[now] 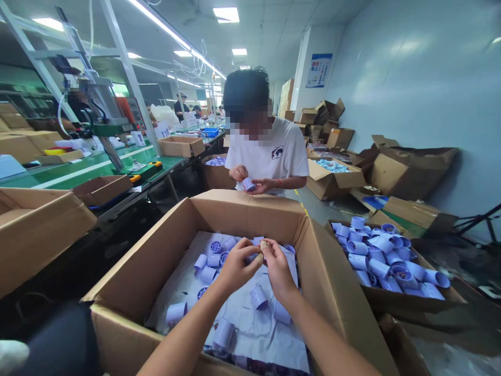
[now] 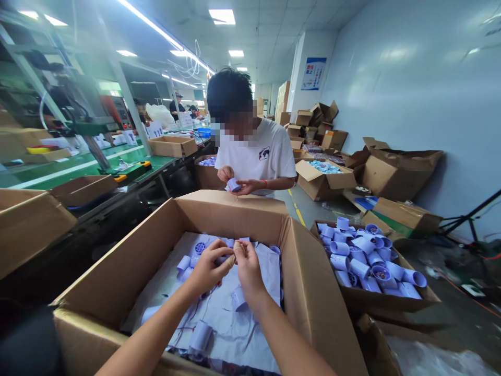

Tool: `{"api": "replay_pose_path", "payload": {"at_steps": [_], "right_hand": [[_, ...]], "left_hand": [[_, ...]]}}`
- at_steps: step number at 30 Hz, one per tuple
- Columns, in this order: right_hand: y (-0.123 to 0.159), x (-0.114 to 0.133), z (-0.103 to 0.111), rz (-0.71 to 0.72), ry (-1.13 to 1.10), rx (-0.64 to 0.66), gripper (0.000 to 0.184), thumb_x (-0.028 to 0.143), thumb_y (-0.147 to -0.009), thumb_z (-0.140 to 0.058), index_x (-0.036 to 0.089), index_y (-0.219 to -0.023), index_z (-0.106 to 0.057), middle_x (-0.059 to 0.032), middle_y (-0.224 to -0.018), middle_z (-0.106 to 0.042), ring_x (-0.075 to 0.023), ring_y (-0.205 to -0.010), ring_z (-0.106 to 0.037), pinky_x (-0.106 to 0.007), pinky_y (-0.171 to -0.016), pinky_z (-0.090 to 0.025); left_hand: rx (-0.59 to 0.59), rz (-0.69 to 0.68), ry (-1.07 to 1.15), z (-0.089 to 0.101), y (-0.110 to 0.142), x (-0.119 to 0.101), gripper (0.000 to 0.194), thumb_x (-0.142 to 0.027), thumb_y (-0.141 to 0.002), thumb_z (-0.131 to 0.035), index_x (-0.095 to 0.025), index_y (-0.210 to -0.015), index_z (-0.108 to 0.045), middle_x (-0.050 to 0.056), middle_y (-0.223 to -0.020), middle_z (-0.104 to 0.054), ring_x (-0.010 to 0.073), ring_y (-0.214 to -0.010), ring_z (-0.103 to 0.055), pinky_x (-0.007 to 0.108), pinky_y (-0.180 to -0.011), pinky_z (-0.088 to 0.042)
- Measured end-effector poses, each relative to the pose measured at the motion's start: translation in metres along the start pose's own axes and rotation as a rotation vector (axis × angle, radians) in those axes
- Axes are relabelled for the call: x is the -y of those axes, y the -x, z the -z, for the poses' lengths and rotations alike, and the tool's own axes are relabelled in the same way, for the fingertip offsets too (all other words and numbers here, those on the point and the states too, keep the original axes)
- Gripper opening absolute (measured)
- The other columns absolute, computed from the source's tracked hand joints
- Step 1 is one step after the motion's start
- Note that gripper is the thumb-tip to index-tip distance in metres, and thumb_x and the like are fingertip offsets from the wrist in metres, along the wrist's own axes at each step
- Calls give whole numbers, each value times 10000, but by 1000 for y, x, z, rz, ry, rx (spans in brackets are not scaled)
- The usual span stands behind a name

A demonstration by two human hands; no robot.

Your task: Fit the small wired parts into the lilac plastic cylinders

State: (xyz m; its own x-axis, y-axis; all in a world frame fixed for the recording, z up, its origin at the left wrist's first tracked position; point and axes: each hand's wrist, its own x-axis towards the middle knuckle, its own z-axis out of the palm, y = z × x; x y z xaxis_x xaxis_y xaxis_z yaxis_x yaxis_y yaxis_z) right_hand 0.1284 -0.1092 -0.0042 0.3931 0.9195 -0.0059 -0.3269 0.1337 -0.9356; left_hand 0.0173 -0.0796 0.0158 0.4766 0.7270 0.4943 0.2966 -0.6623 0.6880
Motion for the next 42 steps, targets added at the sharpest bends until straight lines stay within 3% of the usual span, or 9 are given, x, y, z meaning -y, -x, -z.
{"api": "replay_pose_path", "payload": {"at_steps": [5, 10, 15, 21, 28, 36, 42], "right_hand": [[-4, 3, 10, 286, 378, -72, 265, 416, -737, -594, 191, -877, -585, -37, -819, -621, -175, -768, -577, -278, -630, -451], [-6, -1, 18, 499, 643, 8, 190, 243, -796, -510, 187, -972, -554, -14, -748, -579, -154, -682, -554, -278, -631, -459], [-5, 1, 20, 644, 831, 60, 227, 113, -789, -437, 176, -974, -552, -35, -769, -572, -170, -703, -558, -300, -679, -471], [0, 5, 19, 662, 977, 133, 317, 32, -752, -420, 184, -983, -575, -63, -843, -616, -187, -740, -585, -311, -717, -482], [1, 5, 18, 648, 963, 207, 316, 17, -727, -455, 191, -953, -590, -38, -788, -622, -180, -712, -592, -292, -683, -478], [2, 9, 17, 641, 872, 128, 250, 56, -738, -499, 199, -925, -584, -33, -803, -623, -164, -705, -593, -274, -678, -485], [3, 11, 16, 644, 987, 92, 238, 61, -752, -508, 193, -931, -590, -49, -821, -633, -177, -721, -592, -282, -673, -471]], "left_hand": [[-29, -45, -104, 8, -1, 3, 175, -257, -832, -551, -181, -858, -706, 39, -790, -575, 132, -712, -568, 250, -659, -466], [17, -128, -283, 4, 1, 12, 197, -271, -860, -530, -200, -836, -713, 43, -765, -618, 139, -689, -551, 256, -644, -444], [106, -171, -499, 1, 1, 12, 200, -238, -869, -518, -203, -841, -713, 41, -745, -661, 159, -685, -532, 286, -669, -417], [224, -217, -567, 5, 0, 8, 207, -191, -852, -518, -192, -784, -713, 29, -682, -638, 138, -614, -493, 283, -656, -380], [255, -160, -347, 11, -3, 12, 85, -147, -735, -639, -186, -729, -715, 14, -682, -620, 131, -643, -525, 263, -674, -392], [149, -108, -237, 13, -5, 7, 111, -156, -725, -617, -177, -732, -726, 14, -664, -595, 140, -663, -547, 256, -662, -411], [190, -109, -221, 13, -5, 4, 128, -125, -700, -613, -183, -707, -727, 0, -634, -569, 131, -651, -536, 247, -659, -409]]}}
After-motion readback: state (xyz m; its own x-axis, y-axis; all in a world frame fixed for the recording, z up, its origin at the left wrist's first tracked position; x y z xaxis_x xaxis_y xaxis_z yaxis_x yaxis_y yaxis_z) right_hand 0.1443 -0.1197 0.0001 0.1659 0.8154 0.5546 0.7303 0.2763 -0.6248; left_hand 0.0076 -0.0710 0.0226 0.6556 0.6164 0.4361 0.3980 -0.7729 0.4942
